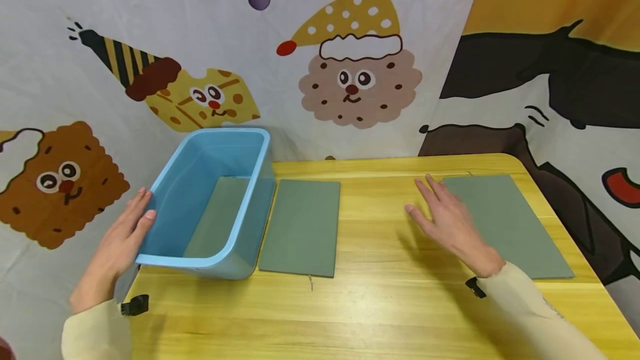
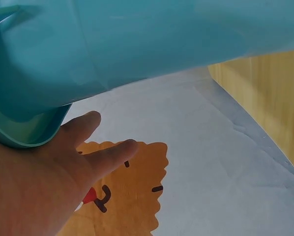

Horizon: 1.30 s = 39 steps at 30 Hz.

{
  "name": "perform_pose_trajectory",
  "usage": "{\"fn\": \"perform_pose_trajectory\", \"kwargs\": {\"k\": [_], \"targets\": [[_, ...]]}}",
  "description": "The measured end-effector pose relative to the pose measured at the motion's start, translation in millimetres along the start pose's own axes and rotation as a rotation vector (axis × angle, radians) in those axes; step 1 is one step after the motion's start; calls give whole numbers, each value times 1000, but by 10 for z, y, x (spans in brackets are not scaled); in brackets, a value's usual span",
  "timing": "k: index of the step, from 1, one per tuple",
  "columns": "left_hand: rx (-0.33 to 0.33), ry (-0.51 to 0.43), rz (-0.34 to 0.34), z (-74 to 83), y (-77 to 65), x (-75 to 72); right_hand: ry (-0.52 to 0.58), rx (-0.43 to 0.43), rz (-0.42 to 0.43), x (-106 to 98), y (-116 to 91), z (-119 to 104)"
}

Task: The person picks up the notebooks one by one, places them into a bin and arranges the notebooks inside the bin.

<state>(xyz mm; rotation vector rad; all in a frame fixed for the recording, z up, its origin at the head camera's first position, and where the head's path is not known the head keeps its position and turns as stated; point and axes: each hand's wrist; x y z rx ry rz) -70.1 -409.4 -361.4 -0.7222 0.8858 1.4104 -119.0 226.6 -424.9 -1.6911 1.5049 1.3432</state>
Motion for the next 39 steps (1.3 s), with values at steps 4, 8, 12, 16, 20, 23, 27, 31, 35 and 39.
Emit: {"fn": "perform_pose_trajectory", "kwargs": {"k": [4, 8, 12, 16, 20, 23, 27, 31, 35, 39], "targets": [[-5, -3, 1, -20, 2, 5, -12, 43, 7, -96, -128, 337], [-13, -5, -7, -30, 16, 6, -7, 121, -22, -181, -268, 663], [-16, -9, -17, -28, 36, 24, -15, 209, -60, -250, -413, 1003], [-10, -25, -16, -26, 40, 30, -52, 296, -121, -319, -535, 1327], [-4, -29, -9, -32, 37, 19, -70, 399, -199, -394, -639, 1587], [-6, -23, -9, -35, 26, 13, -77, 481, -272, -453, -699, 1733], [-18, -15, -19, -36, 5, 11, -83, 588, -362, -498, -763, 1845], [-23, -11, -27, -33, 16, 13, -103, 631, -380, -543, -796, 1897], [-26, -12, -26, -40, 21, 7, -105, 622, -394, -570, -766, 1926], [-25, -10, -25, -44, 16, 10, -66, 641, -442, -587, -722, 1966]]}}
Point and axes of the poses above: each hand's wrist, its own y-axis towards the middle knuckle, its own x-axis out of the palm, z = x × y, and after that the axes turned 1 degree about z, right-handed
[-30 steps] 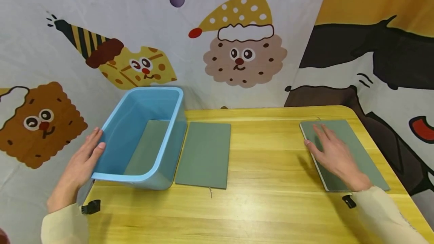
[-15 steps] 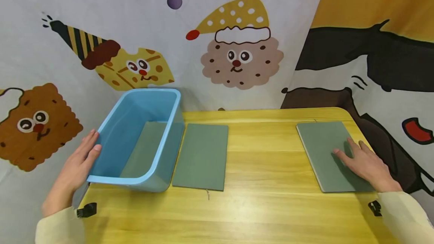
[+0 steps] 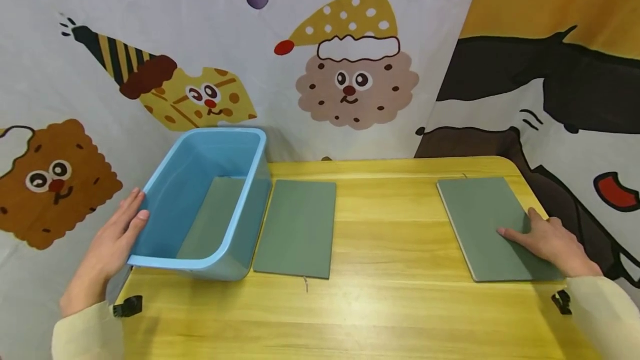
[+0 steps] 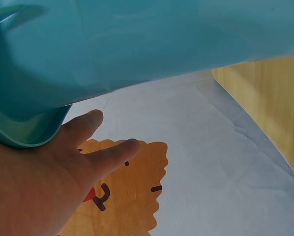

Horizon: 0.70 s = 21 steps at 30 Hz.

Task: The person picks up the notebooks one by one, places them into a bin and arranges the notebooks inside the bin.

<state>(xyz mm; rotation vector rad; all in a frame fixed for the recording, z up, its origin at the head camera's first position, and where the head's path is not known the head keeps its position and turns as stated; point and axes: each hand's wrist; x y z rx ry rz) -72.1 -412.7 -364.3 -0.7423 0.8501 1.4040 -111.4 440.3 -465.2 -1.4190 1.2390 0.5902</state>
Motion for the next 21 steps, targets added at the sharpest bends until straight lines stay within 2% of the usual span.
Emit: {"fn": "perform_pose_trajectory", "kwargs": {"k": [11, 21], "targets": [[-17, -6, 3, 0, -23, 12, 80, -68, -137, -8, 96, 66], [-18, 1, 1, 5, -3, 15, 84, -113, -174, -16, 70, 43]]}}
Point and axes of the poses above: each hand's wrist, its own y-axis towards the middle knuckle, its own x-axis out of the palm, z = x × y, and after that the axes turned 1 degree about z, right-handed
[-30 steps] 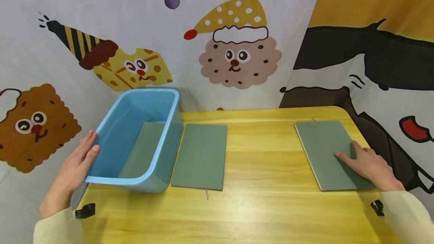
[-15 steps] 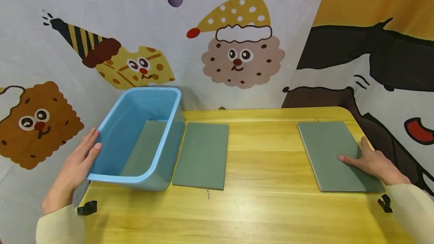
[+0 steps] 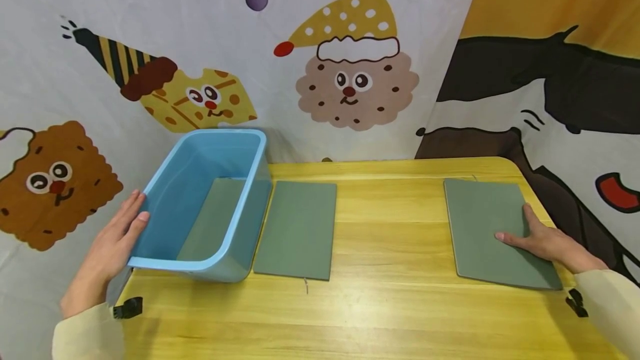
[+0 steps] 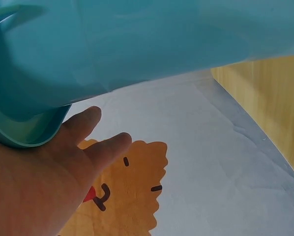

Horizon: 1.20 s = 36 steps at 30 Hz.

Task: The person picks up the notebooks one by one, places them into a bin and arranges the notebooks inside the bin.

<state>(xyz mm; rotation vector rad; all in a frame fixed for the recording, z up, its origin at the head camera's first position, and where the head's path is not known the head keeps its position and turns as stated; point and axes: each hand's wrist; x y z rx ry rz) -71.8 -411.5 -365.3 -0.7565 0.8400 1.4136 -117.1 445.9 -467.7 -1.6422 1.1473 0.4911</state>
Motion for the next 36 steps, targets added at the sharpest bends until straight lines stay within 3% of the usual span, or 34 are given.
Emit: {"fn": "perform_pose_trajectory", "kwargs": {"k": [9, 17, 25, 30, 36], "targets": [[8, 3, 10, -9, -6, 7, 125, -118, 40, -12, -98, 55], [8, 3, 7, -9, 0, 9, 278, -104, 67, -23, -230, 99], [-7, -8, 4, -30, -29, 21, 425, -204, 219, -5, -320, -1], [-18, 2, 1, -42, -57, 27, 528, -209, 247, 27, -387, -115], [8, -17, 1, -17, -8, 9, 582, -198, 358, 77, -505, -231]]}}
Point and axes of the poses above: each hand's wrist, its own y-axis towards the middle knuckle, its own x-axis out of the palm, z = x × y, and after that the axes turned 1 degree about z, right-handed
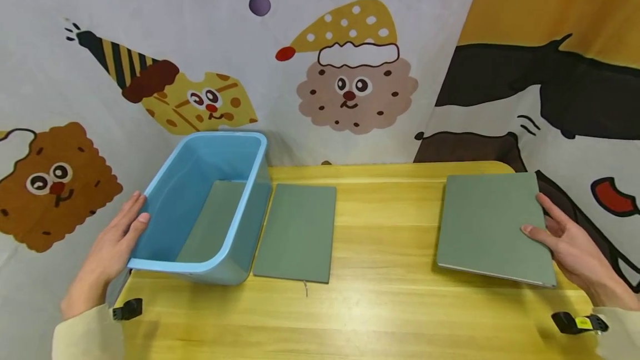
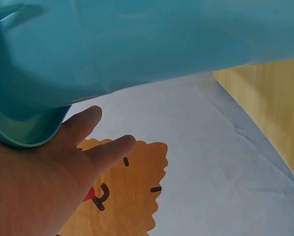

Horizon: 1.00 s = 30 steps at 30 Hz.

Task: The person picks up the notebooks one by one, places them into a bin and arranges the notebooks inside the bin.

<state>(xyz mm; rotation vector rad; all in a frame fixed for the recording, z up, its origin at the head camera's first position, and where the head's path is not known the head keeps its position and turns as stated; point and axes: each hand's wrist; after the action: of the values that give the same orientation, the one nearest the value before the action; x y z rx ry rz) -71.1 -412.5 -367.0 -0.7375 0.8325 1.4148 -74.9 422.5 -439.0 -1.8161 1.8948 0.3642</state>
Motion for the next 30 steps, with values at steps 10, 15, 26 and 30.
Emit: {"fn": "perform_pose_trajectory", "kwargs": {"k": [10, 15, 26, 30], "targets": [[-10, 5, 1, 33, 1, -24, 241, -54, 38, 134, -103, -233], [-8, 11, 2, 31, 7, -27, 404, -102, 9, 236, -119, -370], [5, 21, 3, 27, 14, -34, 636, -314, -59, 587, -116, -775], [-6, 24, 8, 26, -3, -27, 756, -371, -138, 737, -103, -974]]}}
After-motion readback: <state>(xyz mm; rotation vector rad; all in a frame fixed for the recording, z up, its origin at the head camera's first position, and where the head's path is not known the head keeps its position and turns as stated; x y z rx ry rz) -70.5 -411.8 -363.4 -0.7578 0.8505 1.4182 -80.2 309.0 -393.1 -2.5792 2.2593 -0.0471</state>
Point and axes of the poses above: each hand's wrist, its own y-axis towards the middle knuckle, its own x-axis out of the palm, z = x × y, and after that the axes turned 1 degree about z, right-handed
